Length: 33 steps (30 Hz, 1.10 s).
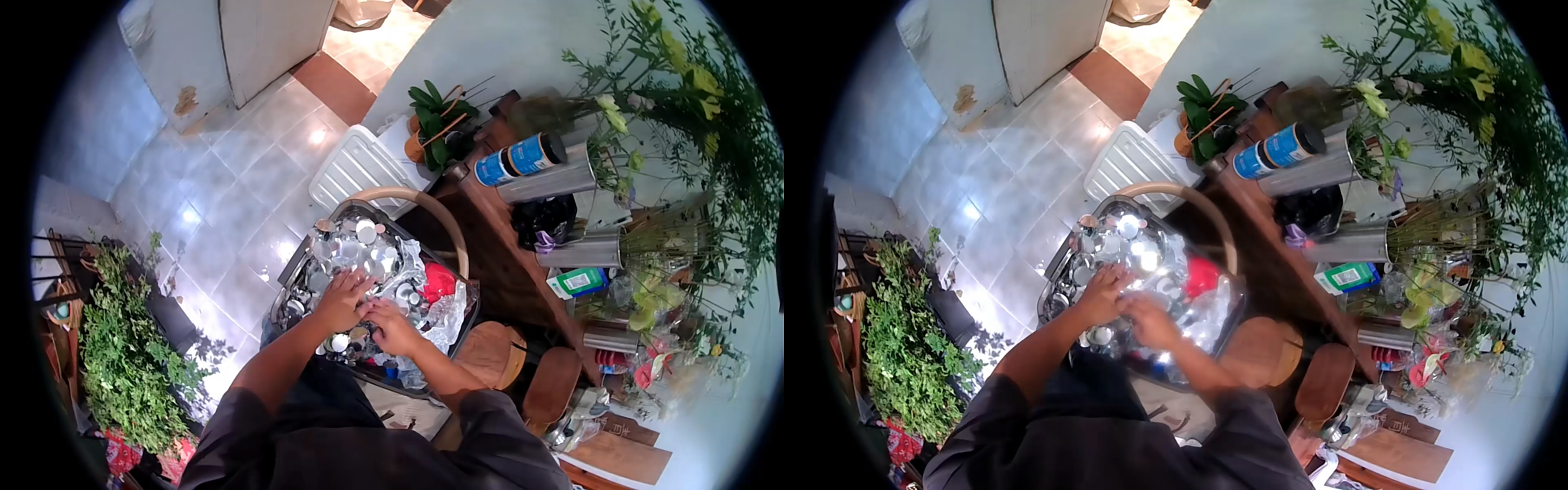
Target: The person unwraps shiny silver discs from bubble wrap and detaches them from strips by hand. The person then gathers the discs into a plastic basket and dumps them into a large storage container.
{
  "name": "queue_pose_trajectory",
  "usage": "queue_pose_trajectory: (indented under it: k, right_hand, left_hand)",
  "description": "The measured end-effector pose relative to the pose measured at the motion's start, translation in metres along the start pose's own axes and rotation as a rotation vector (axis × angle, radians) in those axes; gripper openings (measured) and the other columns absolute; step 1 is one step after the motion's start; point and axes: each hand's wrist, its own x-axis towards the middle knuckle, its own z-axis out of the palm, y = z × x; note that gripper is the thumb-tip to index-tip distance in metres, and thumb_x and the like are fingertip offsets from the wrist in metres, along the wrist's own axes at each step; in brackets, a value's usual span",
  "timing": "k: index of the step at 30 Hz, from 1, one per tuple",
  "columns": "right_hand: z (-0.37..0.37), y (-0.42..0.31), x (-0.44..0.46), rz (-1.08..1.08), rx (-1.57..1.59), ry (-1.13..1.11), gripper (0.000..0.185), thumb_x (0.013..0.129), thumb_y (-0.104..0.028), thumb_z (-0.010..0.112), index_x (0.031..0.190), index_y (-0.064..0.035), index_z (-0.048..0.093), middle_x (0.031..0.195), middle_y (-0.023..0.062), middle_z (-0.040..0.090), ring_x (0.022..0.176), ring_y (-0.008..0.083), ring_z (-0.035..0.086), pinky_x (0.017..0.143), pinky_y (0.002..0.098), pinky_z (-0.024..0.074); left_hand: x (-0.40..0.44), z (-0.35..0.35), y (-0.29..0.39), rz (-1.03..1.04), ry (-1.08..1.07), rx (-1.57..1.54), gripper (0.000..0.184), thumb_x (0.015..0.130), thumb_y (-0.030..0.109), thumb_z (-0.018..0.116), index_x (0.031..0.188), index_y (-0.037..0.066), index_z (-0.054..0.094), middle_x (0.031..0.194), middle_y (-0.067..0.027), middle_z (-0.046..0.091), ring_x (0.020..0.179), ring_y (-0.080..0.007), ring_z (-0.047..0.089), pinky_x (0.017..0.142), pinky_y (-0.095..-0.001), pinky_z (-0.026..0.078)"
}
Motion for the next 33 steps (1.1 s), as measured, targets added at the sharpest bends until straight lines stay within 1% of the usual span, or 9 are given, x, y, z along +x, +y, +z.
queue_pose_trajectory:
  k: [5,9,12,15,21,23,28,32,33]
  right_hand:
    - [-0.035,0.064,0.051,0.426,0.111,0.442,0.012,0.09,-0.009,0.066,0.084,0.0,0.07,0.081,0.0163,0.072,0.074,0.0273,0.072,0.069,0.036,0.0562]
    - [-0.056,0.129,0.154,0.811,-0.395,0.404,0.048,0.083,-0.038,0.078,0.114,-0.003,0.072,0.104,0.0224,0.075,0.098,0.0402,0.073,0.087,0.0499,0.0562]
    - [-0.036,0.148,0.191,1.026,-0.21,0.197,0.052,0.079,-0.041,0.08,0.117,-0.0054,0.075,0.115,0.0237,0.073,0.109,0.0419,0.07,0.097,0.048,0.0544]
    - [-0.013,0.167,0.193,0.995,-0.038,0.006,0.045,0.077,-0.032,0.08,0.113,-0.0059,0.077,0.117,0.0243,0.073,0.113,0.0387,0.07,0.099,0.0472,0.0537]
    - [-0.025,0.195,0.141,0.753,0.161,0.685,0.027,0.08,0.005,0.066,0.105,-0.002,0.075,0.1,0.0173,0.076,0.077,0.0203,0.073,0.072,0.0353,0.0589]
    - [-0.035,0.197,0.126,0.596,0.701,0.883,0.032,0.082,0.011,0.061,0.112,0.0008,0.067,0.093,0.0124,0.074,0.072,0.0155,0.069,0.065,0.0309,0.0562]
    - [-0.101,0.037,0.1,0.782,0.788,0.545,0.039,0.08,0.013,0.064,0.117,0.0009,0.063,0.103,0.0102,0.072,0.086,0.0178,0.07,0.066,0.0324,0.0571]
    - [-0.082,-0.036,0.079,0.842,0.53,0.553,0.049,0.08,0.003,0.077,0.127,0.0013,0.066,0.114,0.0119,0.07,0.106,0.0176,0.067,0.088,0.0313,0.0571]
    - [-0.067,-0.051,0.08,0.772,0.464,0.55,0.045,0.081,0.005,0.073,0.124,-0.0022,0.065,0.101,0.0025,0.07,0.093,0.0124,0.067,0.081,0.0285,0.0538]
  left_hand:
    - [-0.01,-0.018,0.01,0.037,-0.214,0.156,0.069,0.088,0.027,0.069,0.152,0.01,0.048,0.161,-0.0215,0.036,0.149,-0.0451,0.035,0.121,-0.0571,0.029]
    - [-0.027,-0.029,0.024,0.089,-0.216,0.19,0.067,0.085,0.022,0.072,0.145,-0.001,0.053,0.157,-0.0277,0.04,0.146,-0.0457,0.037,0.121,-0.0531,0.032]
    - [-0.061,-0.071,0.048,-0.046,-0.074,-0.229,0.056,0.082,0.012,0.076,0.134,-0.002,0.059,0.149,-0.0282,0.046,0.139,-0.0464,0.045,0.115,-0.0504,0.04]
    - [-0.11,-0.116,0.051,-0.11,-0.029,0.013,0.053,0.084,0.011,0.076,0.134,0.002,0.06,0.148,-0.0247,0.048,0.135,-0.0456,0.048,0.113,-0.048,0.043]
    - [-0.187,-0.195,-0.006,-0.333,0.135,-0.016,0.042,0.082,0.005,0.073,0.123,-0.001,0.065,0.136,-0.0229,0.057,0.126,-0.0424,0.056,0.107,-0.0448,0.047]
    - [-0.195,-0.218,-0.028,-0.442,0.153,-0.078,0.038,0.082,0.002,0.072,0.119,-0.002,0.066,0.131,-0.0212,0.059,0.12,-0.0392,0.06,0.099,-0.0425,0.052]
    - [-0.192,-0.267,-0.117,-0.432,0.074,-0.225,0.038,0.081,0.002,0.074,0.118,0.0,0.065,0.127,-0.0177,0.061,0.114,-0.0342,0.064,0.086,-0.0394,0.056]
    - [-0.192,-0.321,-0.2,-0.377,-0.067,-0.233,0.036,0.081,0.001,0.074,0.116,0.0,0.065,0.117,-0.0159,0.064,0.108,-0.0297,0.065,0.082,-0.0381,0.056]
    - [-0.188,-0.343,-0.212,-0.338,-0.068,-0.206,0.037,0.082,0.0,0.073,0.118,0.0,0.065,0.114,-0.0167,0.065,0.104,-0.0285,0.066,0.081,-0.0378,0.056]
